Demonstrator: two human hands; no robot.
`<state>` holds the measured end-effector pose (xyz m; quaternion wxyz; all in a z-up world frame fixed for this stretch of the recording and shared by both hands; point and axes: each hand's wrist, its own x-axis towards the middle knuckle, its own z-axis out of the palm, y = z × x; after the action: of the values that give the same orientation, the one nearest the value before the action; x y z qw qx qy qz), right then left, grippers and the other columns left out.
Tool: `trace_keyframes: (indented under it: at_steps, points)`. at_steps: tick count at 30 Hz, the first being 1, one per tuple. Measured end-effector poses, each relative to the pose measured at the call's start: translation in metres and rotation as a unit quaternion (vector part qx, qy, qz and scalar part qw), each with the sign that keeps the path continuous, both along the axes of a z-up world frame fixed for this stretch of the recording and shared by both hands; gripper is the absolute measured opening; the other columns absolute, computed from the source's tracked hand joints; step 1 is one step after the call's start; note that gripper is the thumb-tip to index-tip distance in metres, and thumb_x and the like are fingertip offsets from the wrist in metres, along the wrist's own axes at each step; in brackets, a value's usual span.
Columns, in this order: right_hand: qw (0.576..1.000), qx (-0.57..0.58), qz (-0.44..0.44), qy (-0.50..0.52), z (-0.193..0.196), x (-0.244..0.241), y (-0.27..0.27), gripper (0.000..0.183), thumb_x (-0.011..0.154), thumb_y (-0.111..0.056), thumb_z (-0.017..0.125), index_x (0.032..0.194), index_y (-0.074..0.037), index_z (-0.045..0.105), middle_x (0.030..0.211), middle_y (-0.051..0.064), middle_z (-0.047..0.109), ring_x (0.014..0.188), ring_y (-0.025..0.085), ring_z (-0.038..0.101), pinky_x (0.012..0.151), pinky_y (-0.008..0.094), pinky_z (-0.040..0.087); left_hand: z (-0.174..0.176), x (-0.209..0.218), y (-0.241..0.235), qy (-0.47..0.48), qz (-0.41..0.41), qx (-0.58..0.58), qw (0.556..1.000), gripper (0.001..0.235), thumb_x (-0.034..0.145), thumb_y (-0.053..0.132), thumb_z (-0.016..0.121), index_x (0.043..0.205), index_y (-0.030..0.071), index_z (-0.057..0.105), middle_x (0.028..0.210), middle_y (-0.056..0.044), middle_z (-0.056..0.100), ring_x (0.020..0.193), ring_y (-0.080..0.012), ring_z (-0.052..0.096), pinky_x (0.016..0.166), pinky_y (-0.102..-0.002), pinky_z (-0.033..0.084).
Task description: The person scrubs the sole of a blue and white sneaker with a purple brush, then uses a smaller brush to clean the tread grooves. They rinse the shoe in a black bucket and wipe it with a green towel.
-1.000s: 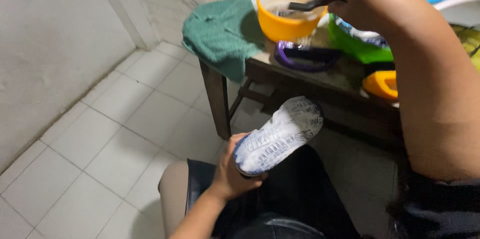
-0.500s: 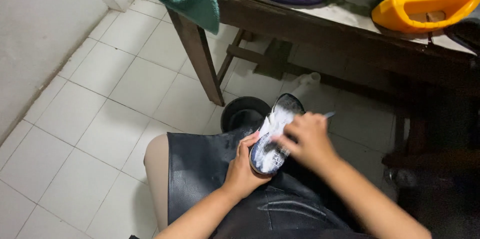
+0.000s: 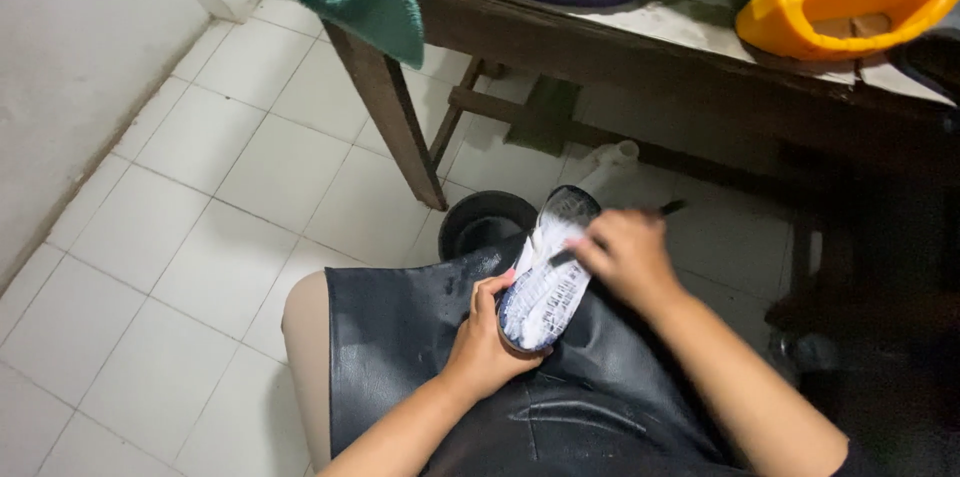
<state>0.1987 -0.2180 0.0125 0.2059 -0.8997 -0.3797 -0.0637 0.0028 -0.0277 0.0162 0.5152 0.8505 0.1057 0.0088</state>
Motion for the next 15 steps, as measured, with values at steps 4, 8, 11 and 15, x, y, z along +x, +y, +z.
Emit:
trace_keyframes:
  at_steps: [4,8,11,15]
  points:
    - [0.998,0.029,0.037,-0.036,0.048,-0.046,0.028,0.059,0.092,-0.070,0.047,0.063,-0.019,0.053,0.064,-0.002,0.051,0.069,0.024,0.050,0.075,0.046,0.030,0.007,0.002,0.002,0.016,-0.005,0.002,1.000,0.102,0.061,0.032,0.095,0.140,0.017,0.033,0.145,-0.006,0.041,0.127,-0.0306,0.060,0.090,-0.047,0.058]
    - [0.995,0.068,0.060,0.033,0.017,-0.031,0.015,0.037,0.095,-0.052,0.064,0.078,-0.019,0.063,0.075,-0.003,0.059,0.075,0.020,0.056,0.079,0.040,0.035,0.001,-0.002,0.001,-0.004,-0.024,-0.016,1.000,0.100,0.063,0.032,0.093,0.139,0.012,0.032,0.146,-0.009,0.040,0.132,-0.0309,0.056,0.094,-0.047,0.057]
    - [0.998,0.056,0.011,0.030,0.017,-0.030,0.024,0.043,0.092,-0.056,0.063,0.071,-0.019,0.058,0.072,-0.001,0.056,0.074,0.022,0.054,0.075,0.043,0.035,0.006,0.001,0.001,0.045,-0.004,-0.005,0.999,0.102,0.060,0.032,0.095,0.138,0.017,0.031,0.149,-0.005,0.038,0.129,-0.0281,0.058,0.088,-0.048,0.059]
    - [0.989,0.094,0.110,-0.002,0.030,-0.071,0.042,0.040,0.094,-0.060,0.059,0.074,-0.025,0.058,0.071,-0.009,0.055,0.075,0.018,0.053,0.079,0.042,0.026,0.002,0.000,0.001,0.053,-0.003,-0.033,0.998,0.096,0.062,0.034,0.091,0.138,0.018,0.034,0.148,-0.002,0.041,0.120,-0.0301,0.066,0.086,-0.049,0.057]
